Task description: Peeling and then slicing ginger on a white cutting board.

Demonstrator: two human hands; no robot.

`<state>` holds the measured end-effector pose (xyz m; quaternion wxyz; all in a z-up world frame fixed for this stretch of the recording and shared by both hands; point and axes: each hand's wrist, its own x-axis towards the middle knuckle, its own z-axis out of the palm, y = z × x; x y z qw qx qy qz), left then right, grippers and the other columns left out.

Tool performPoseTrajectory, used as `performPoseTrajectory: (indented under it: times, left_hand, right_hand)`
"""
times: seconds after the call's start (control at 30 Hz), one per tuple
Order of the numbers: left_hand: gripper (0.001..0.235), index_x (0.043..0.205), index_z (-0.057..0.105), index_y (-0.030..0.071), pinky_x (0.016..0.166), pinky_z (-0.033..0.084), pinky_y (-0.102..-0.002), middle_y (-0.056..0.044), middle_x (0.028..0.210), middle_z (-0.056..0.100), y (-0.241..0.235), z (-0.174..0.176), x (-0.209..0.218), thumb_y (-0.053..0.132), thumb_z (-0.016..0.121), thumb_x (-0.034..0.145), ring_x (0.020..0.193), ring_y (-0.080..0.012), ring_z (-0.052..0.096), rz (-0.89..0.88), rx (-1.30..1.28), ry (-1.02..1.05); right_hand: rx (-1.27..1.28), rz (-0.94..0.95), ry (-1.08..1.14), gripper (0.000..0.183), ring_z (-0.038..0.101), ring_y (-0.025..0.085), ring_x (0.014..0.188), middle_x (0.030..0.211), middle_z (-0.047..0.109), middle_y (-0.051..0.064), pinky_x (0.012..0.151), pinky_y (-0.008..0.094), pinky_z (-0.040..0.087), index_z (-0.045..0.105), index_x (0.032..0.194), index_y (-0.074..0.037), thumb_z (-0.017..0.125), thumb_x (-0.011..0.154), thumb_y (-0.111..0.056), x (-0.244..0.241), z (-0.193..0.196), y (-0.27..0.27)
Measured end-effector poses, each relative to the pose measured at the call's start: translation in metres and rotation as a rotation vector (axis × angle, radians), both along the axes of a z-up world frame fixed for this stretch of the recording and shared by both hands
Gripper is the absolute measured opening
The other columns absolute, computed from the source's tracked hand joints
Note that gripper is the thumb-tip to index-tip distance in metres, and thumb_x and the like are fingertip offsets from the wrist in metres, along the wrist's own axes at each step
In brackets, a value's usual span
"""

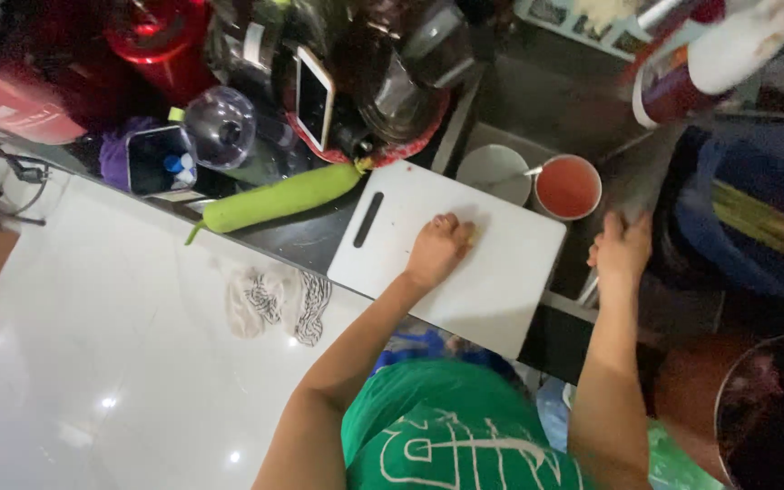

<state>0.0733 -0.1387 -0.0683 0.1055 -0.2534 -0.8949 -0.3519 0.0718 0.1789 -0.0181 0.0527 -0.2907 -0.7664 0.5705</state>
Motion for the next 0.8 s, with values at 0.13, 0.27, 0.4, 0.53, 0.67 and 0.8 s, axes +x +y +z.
performPoseTrajectory:
  times: [0.13, 0.27, 0.4, 0.53, 0.67, 0.8]
  left_hand:
    - [0.027, 0.111, 0.066, 0.010, 0.089, 0.053, -0.045, -0.014, 0.104, 0.064, -0.015, -0.010, 0.016, 0.021, 0.077, 0.089, 0.103, -0.0326, 0.064, -0.093, -0.189, 0.011]
    - [0.054, 0.123, 0.064, 0.004, 0.092, 0.051, -0.045, -0.019, 0.115, 0.066, -0.033, 0.023, 0.029, 0.025, 0.077, 0.075, 0.106, -0.0359, 0.062, -0.304, -0.079, 0.134]
    - [0.047, 0.127, 0.063, 0.004, 0.098, 0.048, -0.046, -0.017, 0.117, 0.068, -0.041, 0.006, 0.035, 0.018, 0.075, 0.083, 0.108, -0.0368, 0.061, -0.339, 0.075, -0.059]
    - [0.033, 0.120, 0.063, 0.004, 0.097, 0.052, -0.046, -0.016, 0.111, 0.069, -0.028, -0.015, 0.032, 0.014, 0.073, 0.090, 0.105, -0.0364, 0.064, -0.339, 0.141, -0.192]
    - [0.032, 0.113, 0.063, 0.004, 0.090, 0.054, -0.047, -0.018, 0.106, 0.067, -0.014, -0.010, 0.038, 0.011, 0.074, 0.084, 0.103, -0.0395, 0.064, -0.349, 0.129, -0.182]
    - [0.031, 0.111, 0.063, 0.004, 0.083, 0.055, -0.048, -0.019, 0.102, 0.065, -0.005, 0.009, 0.040, 0.005, 0.072, 0.082, 0.098, -0.0407, 0.063, -0.284, 0.112, -0.183]
  right_hand:
    - [0.190, 0.044, -0.081, 0.060, 0.053, 0.015, 0.051, 0.075, 0.056, 0.008, 0.044, 0.032, 0.047, 0.029, 0.154, -0.004, 0.061, 0.106, -0.018, 0.006, 0.026, -0.049]
    - [0.261, 0.047, -0.238, 0.051, 0.060, 0.016, 0.056, 0.079, 0.062, 0.009, 0.046, 0.033, 0.051, 0.033, 0.145, -0.003, 0.061, 0.105, -0.019, 0.033, 0.043, -0.106]
    - [0.247, 0.089, -0.150, 0.037, 0.065, 0.022, 0.061, 0.082, 0.064, 0.015, 0.051, 0.038, 0.053, 0.037, 0.136, -0.003, 0.056, 0.105, -0.014, 0.079, 0.032, -0.136]
    - [0.382, 0.254, -0.313, 0.031, 0.071, 0.033, 0.060, 0.072, 0.066, 0.020, 0.055, 0.046, 0.055, 0.039, 0.129, -0.006, 0.052, 0.104, -0.017, 0.114, 0.026, -0.163]
    - [0.567, 0.353, -0.405, 0.026, 0.071, 0.040, 0.065, 0.073, 0.067, 0.023, 0.059, 0.050, 0.057, 0.043, 0.124, -0.006, 0.049, 0.104, -0.021, 0.153, -0.011, -0.176]
    - [0.831, 0.458, -0.405, 0.025, 0.070, 0.046, 0.070, 0.081, 0.069, 0.024, 0.061, 0.056, 0.057, 0.045, 0.121, -0.005, 0.050, 0.101, -0.021, 0.163, -0.015, -0.189]
